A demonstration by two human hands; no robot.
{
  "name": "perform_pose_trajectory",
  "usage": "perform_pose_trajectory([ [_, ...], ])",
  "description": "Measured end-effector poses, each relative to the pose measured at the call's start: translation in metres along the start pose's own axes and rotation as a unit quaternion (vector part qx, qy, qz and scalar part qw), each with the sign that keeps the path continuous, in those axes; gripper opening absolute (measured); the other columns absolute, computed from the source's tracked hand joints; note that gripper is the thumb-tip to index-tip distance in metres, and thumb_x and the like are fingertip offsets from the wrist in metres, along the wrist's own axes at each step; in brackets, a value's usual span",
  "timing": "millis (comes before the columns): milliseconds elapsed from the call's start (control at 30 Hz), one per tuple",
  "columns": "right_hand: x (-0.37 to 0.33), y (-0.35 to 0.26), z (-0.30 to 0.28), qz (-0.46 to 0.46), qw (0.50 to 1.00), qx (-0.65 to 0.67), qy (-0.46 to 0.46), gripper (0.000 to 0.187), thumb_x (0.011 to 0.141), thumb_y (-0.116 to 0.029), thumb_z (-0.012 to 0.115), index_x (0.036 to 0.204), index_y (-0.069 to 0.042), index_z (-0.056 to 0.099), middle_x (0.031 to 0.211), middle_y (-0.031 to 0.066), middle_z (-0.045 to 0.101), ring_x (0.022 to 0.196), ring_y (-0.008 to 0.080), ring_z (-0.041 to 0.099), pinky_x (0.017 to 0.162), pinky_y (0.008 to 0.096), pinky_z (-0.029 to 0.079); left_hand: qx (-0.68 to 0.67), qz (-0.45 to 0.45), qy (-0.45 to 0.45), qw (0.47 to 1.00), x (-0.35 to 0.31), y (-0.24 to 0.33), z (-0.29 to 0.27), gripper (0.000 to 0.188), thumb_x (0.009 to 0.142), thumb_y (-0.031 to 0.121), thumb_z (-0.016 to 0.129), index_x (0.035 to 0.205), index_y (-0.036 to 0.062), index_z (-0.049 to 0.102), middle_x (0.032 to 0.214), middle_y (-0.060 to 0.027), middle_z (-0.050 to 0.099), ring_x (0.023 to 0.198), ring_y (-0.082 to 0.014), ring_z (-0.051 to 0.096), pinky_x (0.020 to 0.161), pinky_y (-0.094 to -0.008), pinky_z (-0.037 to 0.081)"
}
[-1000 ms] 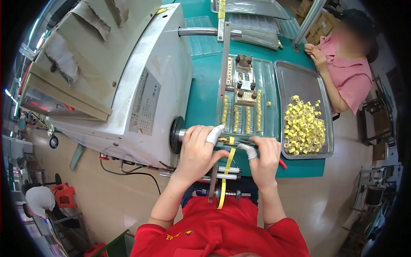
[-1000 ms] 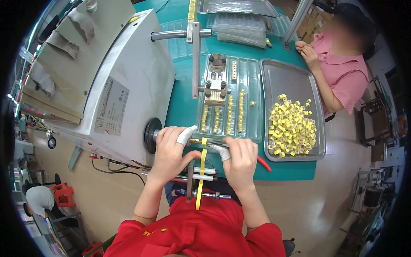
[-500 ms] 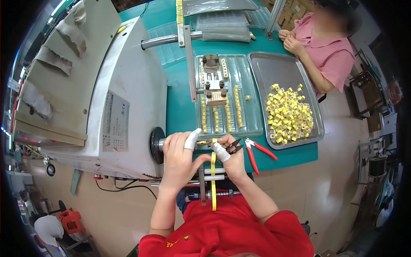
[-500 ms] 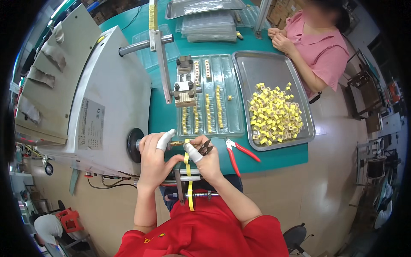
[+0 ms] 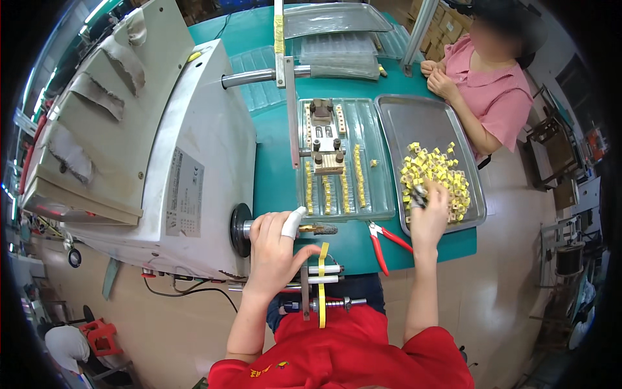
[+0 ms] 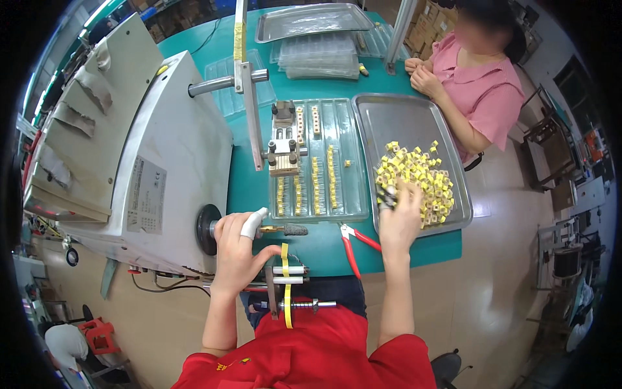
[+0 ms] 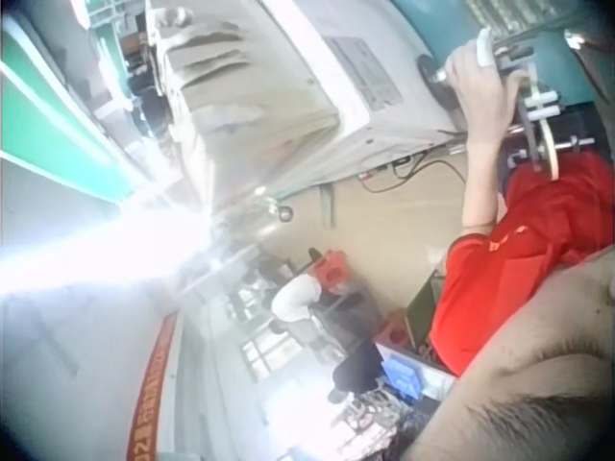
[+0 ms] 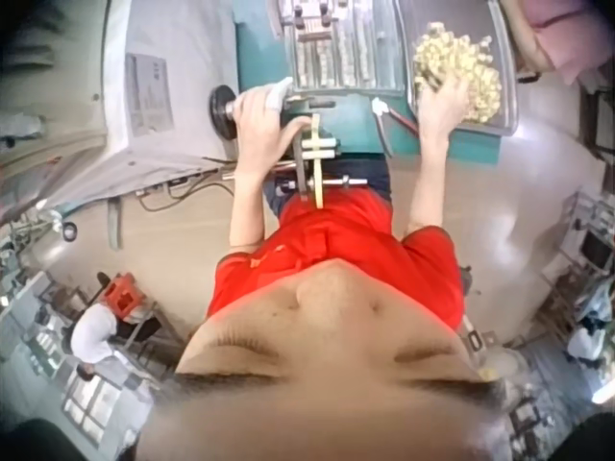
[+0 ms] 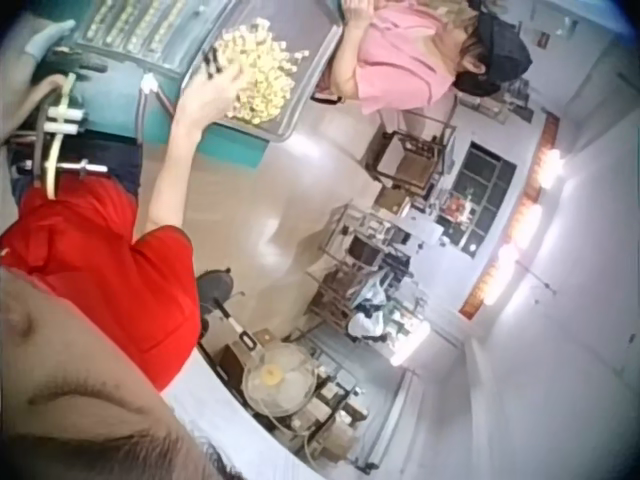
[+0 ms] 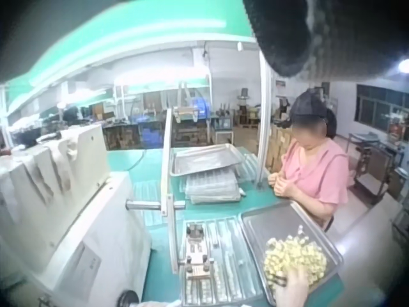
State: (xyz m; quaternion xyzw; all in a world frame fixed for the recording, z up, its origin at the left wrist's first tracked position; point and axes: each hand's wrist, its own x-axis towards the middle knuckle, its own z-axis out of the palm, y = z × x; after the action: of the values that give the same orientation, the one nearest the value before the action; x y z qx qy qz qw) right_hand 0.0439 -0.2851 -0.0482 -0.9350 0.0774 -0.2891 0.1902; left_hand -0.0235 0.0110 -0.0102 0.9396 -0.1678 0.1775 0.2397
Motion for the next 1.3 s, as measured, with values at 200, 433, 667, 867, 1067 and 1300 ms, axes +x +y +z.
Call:
perform_pose_trajectory([
  [200,0.041,-0.018,0.054,-0.144,0.976,-0.005,-0.162,0.046,0.074,0.002,0.068,0.118,-0.011,0.068,0.112,0.0099,0.058,0.079,0.0325,0.068,0.073,0.0434,0.056,-0.011,0.012,0.018,1.000,0.002,0.001,0.000,0.071,0.071,0.036,0.083,0.128,0.0012,0.059,0.113,-0.0101,0.061,0.108,-0.0305,0.055,0.099,-0.0436,0.036],
  [433,0.052,-0.028,0.065,-0.163,0.962,-0.060,-0.211,0.030,0.075,0.002,0.067,0.103,-0.008,0.064,0.108,0.0097,0.059,0.079,0.0326,0.067,0.070,0.0454,0.053,-0.038,-0.009,0.008,0.999,0.000,0.001,-0.001,0.071,0.070,0.030,0.085,0.131,0.0038,0.059,0.116,-0.0092,0.061,0.111,-0.0299,0.055,0.100,-0.0422,0.035],
  [667,-0.003,-0.074,0.002,-0.044,0.803,0.423,-0.418,0.030,0.080,0.006,0.070,0.108,-0.002,0.062,0.097,0.0032,0.067,0.075,0.0059,0.058,0.066,0.0239,0.047,-0.055,-0.004,0.011,0.998,-0.009,-0.004,0.001,0.069,0.075,0.031,0.082,0.133,0.0045,0.057,0.123,-0.0100,0.058,0.116,-0.0296,0.053,0.103,-0.0410,0.032],
  [867,-0.028,-0.088,0.000,0.038,0.745,0.505,-0.434,0.026,0.082,0.005,0.073,0.107,0.000,0.067,0.084,-0.0022,0.065,0.068,-0.0002,0.049,0.063,0.0177,0.040,-0.050,0.002,0.002,0.999,-0.011,-0.005,0.005,0.070,0.076,0.031,0.082,0.134,0.0046,0.056,0.126,-0.0099,0.056,0.119,-0.0292,0.051,0.103,-0.0406,0.031],
  [1067,-0.032,-0.091,0.007,0.018,0.748,0.499,-0.438,0.027,0.085,-0.005,0.078,0.110,0.000,0.070,0.098,0.0046,0.069,0.086,0.0091,0.063,0.077,0.0251,0.051,-0.047,0.004,-0.001,0.999,-0.010,-0.003,0.006,0.069,0.075,0.029,0.083,0.134,0.0044,0.056,0.127,-0.0086,0.055,0.121,-0.0274,0.049,0.104,-0.0393,0.029],
  [1300,-0.041,-0.093,0.003,0.087,0.734,0.532,-0.413,0.025,0.091,-0.012,0.074,0.114,-0.001,0.069,0.110,0.0072,0.069,0.091,0.0113,0.066,0.082,0.0275,0.054,-0.036,0.000,0.018,0.999,-0.009,-0.003,0.008,0.062,0.078,0.022,0.081,0.132,0.0038,0.058,0.126,-0.0092,0.056,0.121,-0.0286,0.050,0.103,-0.0401,0.029],
])
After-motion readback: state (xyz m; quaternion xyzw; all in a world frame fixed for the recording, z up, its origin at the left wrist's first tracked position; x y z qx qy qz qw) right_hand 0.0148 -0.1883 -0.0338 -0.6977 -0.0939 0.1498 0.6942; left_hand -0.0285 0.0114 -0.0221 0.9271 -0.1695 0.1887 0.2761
